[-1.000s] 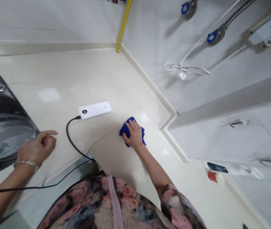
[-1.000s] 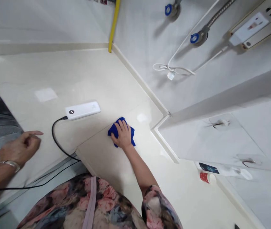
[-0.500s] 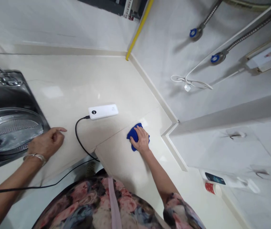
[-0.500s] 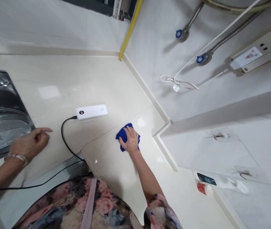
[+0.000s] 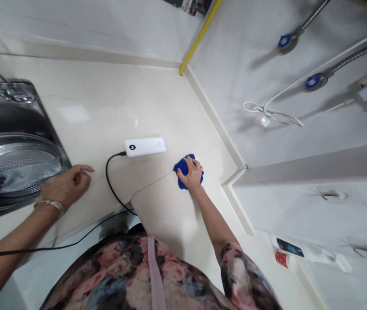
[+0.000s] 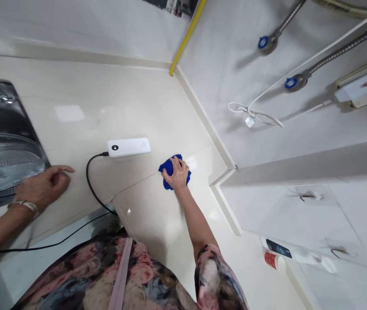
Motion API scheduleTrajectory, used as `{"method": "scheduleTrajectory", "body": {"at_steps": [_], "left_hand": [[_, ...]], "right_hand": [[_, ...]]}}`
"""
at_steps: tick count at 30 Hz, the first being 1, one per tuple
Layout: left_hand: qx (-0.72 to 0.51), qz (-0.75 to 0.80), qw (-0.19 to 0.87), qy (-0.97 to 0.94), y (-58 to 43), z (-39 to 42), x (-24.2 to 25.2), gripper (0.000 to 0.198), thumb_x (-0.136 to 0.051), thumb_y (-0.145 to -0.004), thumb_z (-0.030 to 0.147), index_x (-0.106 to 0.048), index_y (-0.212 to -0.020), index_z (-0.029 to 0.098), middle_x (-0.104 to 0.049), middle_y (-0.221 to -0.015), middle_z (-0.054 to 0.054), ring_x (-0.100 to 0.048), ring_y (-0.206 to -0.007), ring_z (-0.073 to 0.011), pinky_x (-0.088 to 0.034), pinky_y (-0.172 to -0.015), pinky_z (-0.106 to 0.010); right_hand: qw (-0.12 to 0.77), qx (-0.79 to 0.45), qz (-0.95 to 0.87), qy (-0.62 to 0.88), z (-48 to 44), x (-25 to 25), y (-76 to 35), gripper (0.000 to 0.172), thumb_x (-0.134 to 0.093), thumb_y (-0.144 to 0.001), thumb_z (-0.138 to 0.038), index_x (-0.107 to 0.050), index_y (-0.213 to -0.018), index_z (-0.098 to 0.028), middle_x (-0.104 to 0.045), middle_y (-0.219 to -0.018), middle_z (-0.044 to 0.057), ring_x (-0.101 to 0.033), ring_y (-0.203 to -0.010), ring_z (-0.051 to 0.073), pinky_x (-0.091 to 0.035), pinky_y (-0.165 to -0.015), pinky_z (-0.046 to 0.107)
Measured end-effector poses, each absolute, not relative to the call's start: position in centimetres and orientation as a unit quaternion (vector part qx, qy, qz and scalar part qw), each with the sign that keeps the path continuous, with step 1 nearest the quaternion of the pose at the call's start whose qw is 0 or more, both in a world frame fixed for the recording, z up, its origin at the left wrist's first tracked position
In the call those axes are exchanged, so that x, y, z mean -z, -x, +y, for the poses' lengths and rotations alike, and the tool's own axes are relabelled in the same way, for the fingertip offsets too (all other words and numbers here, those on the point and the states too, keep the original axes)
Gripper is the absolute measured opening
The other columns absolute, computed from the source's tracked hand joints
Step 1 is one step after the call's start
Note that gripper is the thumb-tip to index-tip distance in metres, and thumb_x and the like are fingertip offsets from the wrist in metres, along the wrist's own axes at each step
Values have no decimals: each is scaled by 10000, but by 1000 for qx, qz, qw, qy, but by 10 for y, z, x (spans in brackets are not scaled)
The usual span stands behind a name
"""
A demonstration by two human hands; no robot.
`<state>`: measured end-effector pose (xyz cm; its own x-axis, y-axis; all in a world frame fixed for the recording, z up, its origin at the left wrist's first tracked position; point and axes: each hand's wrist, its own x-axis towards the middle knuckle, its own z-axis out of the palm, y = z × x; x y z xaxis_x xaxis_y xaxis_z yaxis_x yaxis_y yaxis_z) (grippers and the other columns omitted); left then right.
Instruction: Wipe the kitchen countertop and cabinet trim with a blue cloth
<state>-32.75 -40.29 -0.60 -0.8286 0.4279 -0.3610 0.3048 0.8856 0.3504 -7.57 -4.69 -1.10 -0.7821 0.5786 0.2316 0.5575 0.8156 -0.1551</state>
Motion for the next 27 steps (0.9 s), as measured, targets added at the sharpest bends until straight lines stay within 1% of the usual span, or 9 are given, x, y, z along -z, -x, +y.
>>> {"method": "scheduleTrajectory", "body": {"at_steps": [4, 8, 10, 14, 17, 20, 23, 27], "left_hand": [[-142, 943, 229, -193, 326, -400, 0, 497, -342, -921, 480, -670, -1263, 330, -684, -847, -38, -606, -756, -252, -426, -732, -337], [-150, 945, 214, -195, 325, -399, 2, 487, -358, -916, 475, -673, -1256, 325, -693, -869, -44, -604, -778, -260, -422, -747, -341], [-146, 946, 215, -193, 326, -399, 3, 482, -368, -913, 472, -673, -1258, 332, -688, -849, -43, -589, -753, -258, -412, -733, -339], [-145, 948, 210, -190, 326, -399, 5, 487, -377, -909, 470, -677, -1266, 328, -683, -830, -46, -579, -734, -258, -399, -708, -333], [-149, 949, 205, -186, 324, -399, 2, 479, -378, -909, 461, -680, -1253, 322, -679, -825, -36, -578, -726, -246, -396, -702, -325], [-151, 948, 209, -186, 321, -399, -1, 468, -388, -904, 451, -676, -1249, 319, -682, -847, -23, -584, -731, -230, -396, -708, -317], [-158, 946, 207, -191, 320, -399, -3, 472, -392, -903, 458, -673, -1252, 308, -668, -830, -17, -596, -741, -222, -403, -721, -316], [-154, 948, 209, -186, 320, -399, -3, 478, -384, -907, 467, -677, -1249, 309, -658, -816, -18, -588, -727, -222, -410, -713, -318]], "right_hand": [[135, -39, -936, 323, -49, 12, 87, 560, -653, -890, -403, -587, -1407, -197, -542, -1538, 126, -442, -1414, 330, -369, -1131, 505], [154, -39, -929, 334, -83, 19, 91, 581, -611, -917, -390, -555, -1452, -170, -501, -1578, 132, -379, -1479, 336, -339, -1156, 519], [160, -53, -939, 299, -109, 22, 88, 575, -624, -903, -385, -571, -1439, -185, -511, -1573, 116, -378, -1483, 327, -332, -1162, 504], [150, -98, -967, 181, -156, 18, 63, 568, -644, -877, -396, -591, -1418, -227, -541, -1550, 81, -402, -1469, 301, -320, -1171, 474], [152, -128, -974, 106, -173, 12, 32, 569, -639, -873, -406, -590, -1408, -220, -560, -1531, 84, -423, -1457, 284, -318, -1178, 458], [149, -141, -977, 63, -172, 10, 11, 584, -636, -870, -429, -585, -1408, -210, -571, -1517, 99, -432, -1450, 292, -322, -1176, 470], [158, -127, -975, 92, -160, 12, 18, 560, -621, -888, -438, -591, -1397, -207, -576, -1506, 105, -442, -1437, 294, -348, -1157, 466], [193, -74, -951, 232, -129, 20, 60, 507, -588, -918, -410, -605, -1373, -188, -578, -1492, 123, -445, -1418, 296, -365, -1147, 470]]}}
